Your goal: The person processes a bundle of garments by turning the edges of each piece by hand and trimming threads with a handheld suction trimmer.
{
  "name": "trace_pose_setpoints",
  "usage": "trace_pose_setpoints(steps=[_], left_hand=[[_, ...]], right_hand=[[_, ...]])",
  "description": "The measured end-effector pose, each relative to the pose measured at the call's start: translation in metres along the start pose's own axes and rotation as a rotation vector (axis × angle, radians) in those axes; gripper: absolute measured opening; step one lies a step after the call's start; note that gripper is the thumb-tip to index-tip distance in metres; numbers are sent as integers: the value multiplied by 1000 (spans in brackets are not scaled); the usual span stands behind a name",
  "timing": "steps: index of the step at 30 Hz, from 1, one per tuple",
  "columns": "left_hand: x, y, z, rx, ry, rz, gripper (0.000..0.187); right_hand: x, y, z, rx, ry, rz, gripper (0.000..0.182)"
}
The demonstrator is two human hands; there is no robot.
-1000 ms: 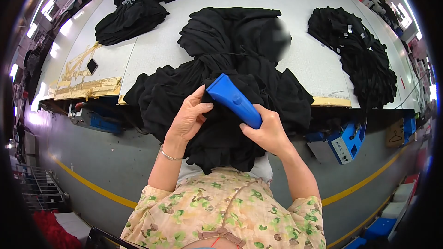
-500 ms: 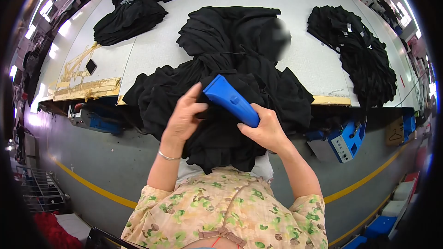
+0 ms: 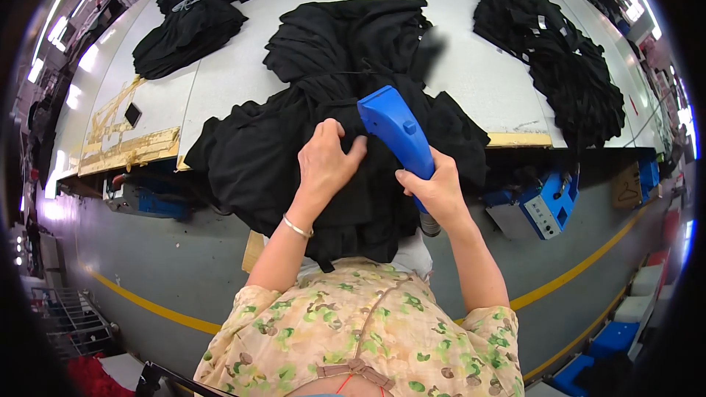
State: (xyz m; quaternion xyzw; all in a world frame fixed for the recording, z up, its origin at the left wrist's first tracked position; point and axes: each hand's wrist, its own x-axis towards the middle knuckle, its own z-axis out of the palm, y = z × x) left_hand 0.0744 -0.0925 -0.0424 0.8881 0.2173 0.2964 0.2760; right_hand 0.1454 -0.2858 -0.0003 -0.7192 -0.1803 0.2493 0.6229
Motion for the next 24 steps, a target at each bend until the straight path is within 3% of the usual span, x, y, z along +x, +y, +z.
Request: trace_pose_setpoints(steps=[2,5,9,13,17,21,24], left_hand=[[2,-16,13,-83,16,-37,25],[-5,-31,3,-585,-102,-299,9],[-14,-41,-23,-1060,-203,-459,7],[-23,-51,-40,-1315,-223,-613,6],[-30,-60,-44,-1452,-170,-592,9],[-34,-59,-49,-1484,-108,-609,14],[-35,-58,-51,-1467,-95,-609,16]], right_hand=[[-6,1,-9,0,17,-9,24],[-8,6,-16,11,24,22,26],[0,0,-5,13,-36,13,27],[0,-4,15,-106,-118,-42,26],[3,-5,24,-384,-331,-63,32],[3,-3,31,-165,-181,-3,34],[5,-12,35,-269,-320,-19,33]])
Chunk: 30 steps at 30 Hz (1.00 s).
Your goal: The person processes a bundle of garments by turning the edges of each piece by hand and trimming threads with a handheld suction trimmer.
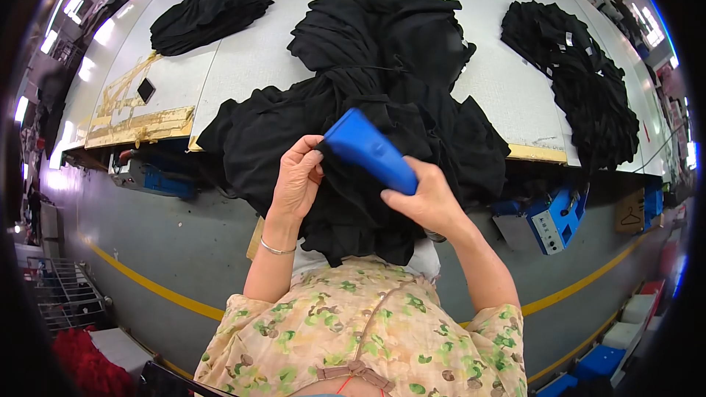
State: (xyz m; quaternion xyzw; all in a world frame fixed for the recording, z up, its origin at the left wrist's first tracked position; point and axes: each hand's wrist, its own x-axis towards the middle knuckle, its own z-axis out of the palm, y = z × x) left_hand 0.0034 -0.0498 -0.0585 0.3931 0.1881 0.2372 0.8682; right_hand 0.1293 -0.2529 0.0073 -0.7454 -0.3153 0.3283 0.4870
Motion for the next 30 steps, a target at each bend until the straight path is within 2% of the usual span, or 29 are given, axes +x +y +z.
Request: trace_pose_setpoints(steps=[1,5,9,13,16,17,19,20,21,24,25,28,29,30], left_hand=[[0,0,0,8,2,5,16],[-6,7,-4,104,15,19,15],[-9,16,0,250,-22,54,15],[-11,18,-3,317,-5,106,12],[-8,23,5,289,-94,185,11],[-7,24,5,462,-87,239,7],[-6,30,-4,808,-58,352,4],[-8,33,-8,983,-36,406,8],[-8,38,-9,1002,-48,330,22],[-3,34,-12,600,-99,15,33],[-1,31,-7,488,-131,-44,31],[2,14,16,108,-47,-131,23],[3,11,13,-12,-112,-179,10],[2,10,14,-27,-132,-176,11]], right_hand=[[0,-3,1,-57,-58,-27,34],[-2,-10,7,167,69,86,34],[4,-11,4,-29,-109,-33,27],[2,-16,6,217,27,27,32],[5,-14,7,42,-106,22,38],[5,-7,8,28,-123,24,39],[0,-5,5,133,-26,71,37],[-1,-4,4,188,17,97,37],[-1,-5,2,227,95,65,30],[-6,-5,-5,286,162,22,29],[-8,-4,-6,259,168,13,29],[-17,-5,-2,192,158,5,30],[-15,-1,1,120,133,-6,30],[-14,3,2,51,108,-16,30]])
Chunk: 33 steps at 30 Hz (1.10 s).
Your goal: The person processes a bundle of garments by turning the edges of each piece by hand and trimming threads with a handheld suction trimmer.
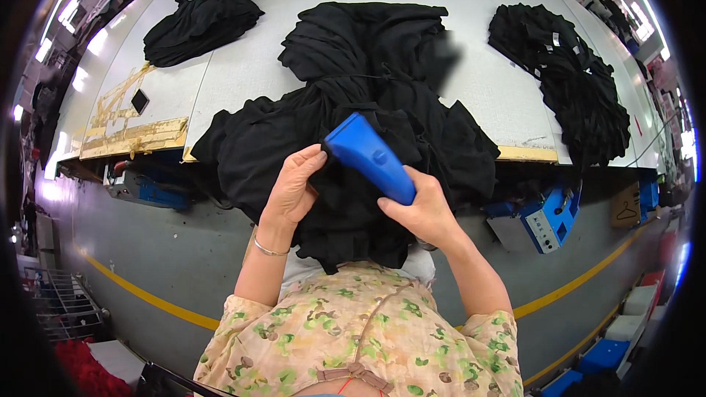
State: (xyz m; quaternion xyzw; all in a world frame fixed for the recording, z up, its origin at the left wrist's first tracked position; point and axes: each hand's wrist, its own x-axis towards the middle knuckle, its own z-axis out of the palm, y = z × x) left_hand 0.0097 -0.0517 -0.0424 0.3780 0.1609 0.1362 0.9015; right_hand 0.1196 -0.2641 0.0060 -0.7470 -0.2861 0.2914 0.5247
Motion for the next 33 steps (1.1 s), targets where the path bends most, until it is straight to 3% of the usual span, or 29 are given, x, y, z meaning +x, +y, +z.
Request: trace_pose_setpoints(steps=[1,5,8,9,11,13,17,20,22,24,26,29,30,31,33], left_hand=[[0,-1,3,-12,-21,4,16],[-11,8,16,-116,-69,-21,40],[-11,6,9,-90,-77,-14,50],[-10,5,11,-65,-72,2,53],[-10,5,14,-20,-50,39,60],[-13,7,16,-58,-53,0,62],[-11,5,11,-43,-17,-8,63],[-15,10,3,-27,38,21,60],[-26,44,-34,325,150,268,42],[-42,87,-103,676,503,568,34],[-55,109,-184,1044,944,543,27],[-39,106,-121,1068,906,824,21],[-36,98,-60,1042,779,606,18],[-23,75,-20,1147,599,643,23],[0,26,37,1197,280,519,43]], right_hand=[[2,-2,-3,-141,-38,-6,31],[8,0,-2,6,121,-20,30],[10,-2,-5,-136,-5,-94,29],[10,-8,-6,-220,-76,-34,29],[10,-5,-2,-89,27,-34,31],[13,2,3,11,129,-29,31],[15,-3,-3,-230,-56,-61,30],[14,1,2,18,72,-34,30],[14,-5,-6,98,105,14,28],[14,2,-19,156,143,29,24],[12,14,-30,230,166,83,24],[19,11,-47,321,165,101,24],[23,0,-55,330,160,89,24],[26,-9,-63,322,172,49,29],[21,-13,-69,328,166,-49,39]])
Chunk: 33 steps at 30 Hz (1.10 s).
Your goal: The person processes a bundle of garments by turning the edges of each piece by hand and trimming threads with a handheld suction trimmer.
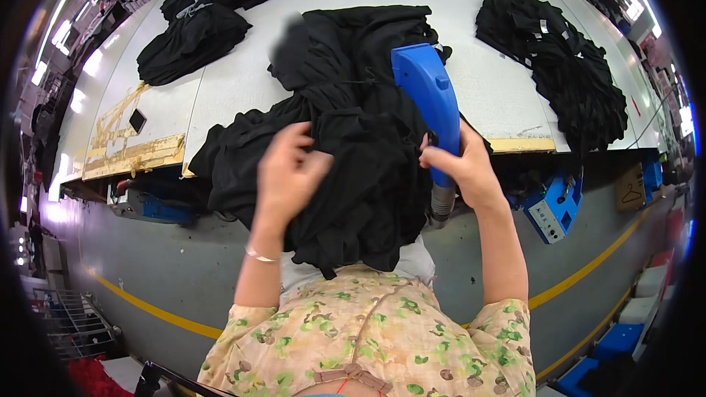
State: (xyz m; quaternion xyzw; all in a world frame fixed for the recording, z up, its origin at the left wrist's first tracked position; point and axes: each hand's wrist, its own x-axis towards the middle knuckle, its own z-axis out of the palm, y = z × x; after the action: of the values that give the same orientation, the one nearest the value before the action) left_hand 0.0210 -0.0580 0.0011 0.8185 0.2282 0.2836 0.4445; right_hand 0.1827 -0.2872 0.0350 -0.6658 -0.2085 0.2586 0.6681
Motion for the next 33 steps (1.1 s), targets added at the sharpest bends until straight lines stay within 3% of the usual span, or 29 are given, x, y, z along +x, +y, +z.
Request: trace_pose_setpoints(steps=[1,2,3,4,5,7,9,12,15,19,20,24,30,33], left_hand=[[1,-10,31,161,-31,258,50],[3,-19,53,179,-109,257,44],[7,-40,73,145,-63,240,31],[5,-36,72,-9,-88,210,25],[3,-28,62,-160,-116,178,19],[-9,-14,26,-242,-467,158,14],[-17,-15,-3,-135,-710,159,13],[-29,-20,-21,53,-683,263,8],[-39,-7,-16,80,-580,174,10],[-41,33,25,496,-163,114,33],[-39,29,39,574,-64,239,36],[-27,-1,69,742,-26,245,22],[-23,-5,50,631,233,461,28],[-17,-8,44,506,337,541,32]], right_hand=[[-4,6,-3,-61,-15,-6,42],[-9,20,-7,16,-4,13,46],[-14,31,-11,10,22,45,47],[-19,42,-16,1,37,63,46],[-23,50,-21,-3,52,83,45],[-29,60,-30,19,94,105,47],[-30,60,-36,60,124,114,45],[-28,63,-37,79,80,112,42],[-26,68,-34,105,23,130,40],[-29,64,-27,88,-25,141,39],[-30,63,-26,72,-33,138,39],[-36,57,-24,45,-66,114,40],[-41,48,-16,67,-174,120,38],[-35,42,-1,-61,-365,192,39]])
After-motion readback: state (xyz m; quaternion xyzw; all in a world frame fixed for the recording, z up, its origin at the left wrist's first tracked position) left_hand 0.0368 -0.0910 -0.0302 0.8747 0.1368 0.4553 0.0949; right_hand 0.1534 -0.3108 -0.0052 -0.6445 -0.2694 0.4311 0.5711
